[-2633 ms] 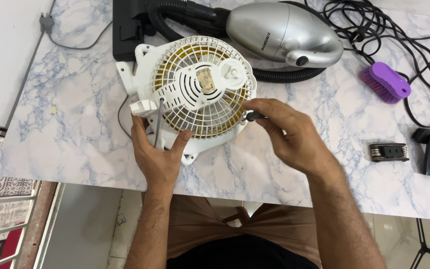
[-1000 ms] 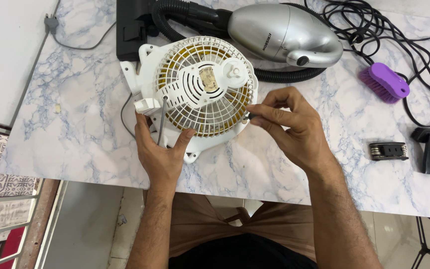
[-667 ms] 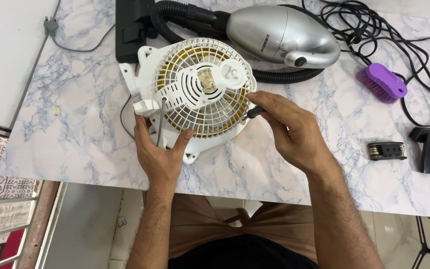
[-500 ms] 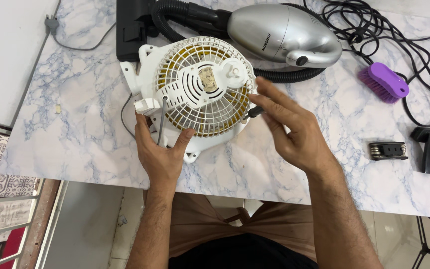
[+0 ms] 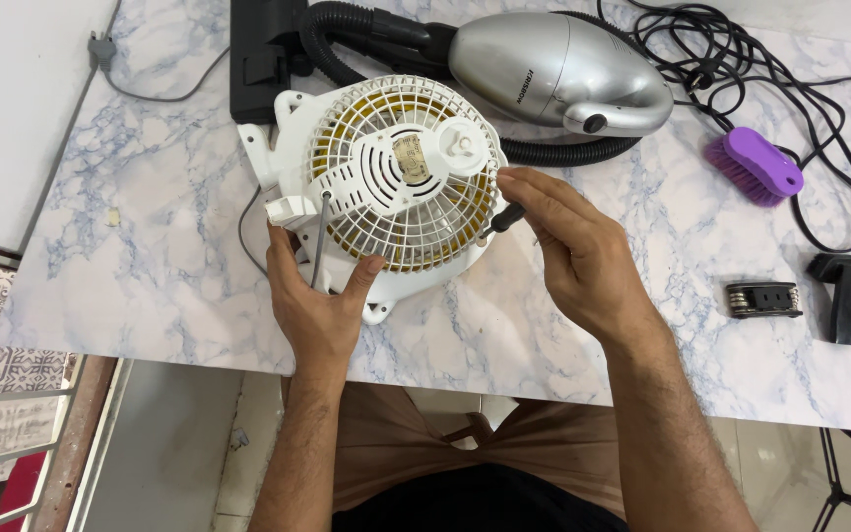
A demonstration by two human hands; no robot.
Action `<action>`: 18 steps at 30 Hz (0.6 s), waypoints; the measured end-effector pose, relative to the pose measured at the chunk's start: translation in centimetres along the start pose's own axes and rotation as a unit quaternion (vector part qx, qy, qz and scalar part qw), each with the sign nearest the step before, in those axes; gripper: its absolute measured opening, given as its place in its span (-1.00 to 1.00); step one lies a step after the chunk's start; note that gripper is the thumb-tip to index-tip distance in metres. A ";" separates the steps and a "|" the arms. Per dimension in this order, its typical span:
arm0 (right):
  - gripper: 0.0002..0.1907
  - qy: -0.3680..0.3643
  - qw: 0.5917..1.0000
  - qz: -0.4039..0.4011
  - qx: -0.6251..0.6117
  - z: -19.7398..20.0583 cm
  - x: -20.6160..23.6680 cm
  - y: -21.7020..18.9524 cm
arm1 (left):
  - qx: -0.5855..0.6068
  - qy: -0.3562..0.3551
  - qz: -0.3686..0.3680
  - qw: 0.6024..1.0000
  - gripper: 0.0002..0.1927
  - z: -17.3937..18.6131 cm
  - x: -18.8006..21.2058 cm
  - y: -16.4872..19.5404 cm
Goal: The person flips a small yellow electric fan over on a table and uses a screwdriver to unscrew the rear cover, working around the fan's back panel and manipulating the loosened cover and screws by hand. A handheld vacuum, brush, and multitool rest on the table nearby.
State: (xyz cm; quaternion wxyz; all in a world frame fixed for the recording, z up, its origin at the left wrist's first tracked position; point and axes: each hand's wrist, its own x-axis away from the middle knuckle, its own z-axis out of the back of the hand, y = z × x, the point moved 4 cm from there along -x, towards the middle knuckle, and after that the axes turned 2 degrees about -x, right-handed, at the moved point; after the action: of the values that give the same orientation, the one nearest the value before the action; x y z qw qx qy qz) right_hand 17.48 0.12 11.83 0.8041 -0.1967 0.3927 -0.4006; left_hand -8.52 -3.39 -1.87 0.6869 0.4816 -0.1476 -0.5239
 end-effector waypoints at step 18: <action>-0.62 0.030 1.000 -0.003 0.001 -0.3 0.5 0.7 | -0.008 0.000 -0.002 1.000 0.30 -0.1 -0.1 -0.1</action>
State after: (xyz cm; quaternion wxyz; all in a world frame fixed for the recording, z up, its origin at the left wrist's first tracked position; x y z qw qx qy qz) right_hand 17.78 0.11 11.00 0.7911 -0.1851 0.4155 -0.4090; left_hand -8.56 -3.25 -1.96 0.6892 0.4764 -0.1427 -0.5270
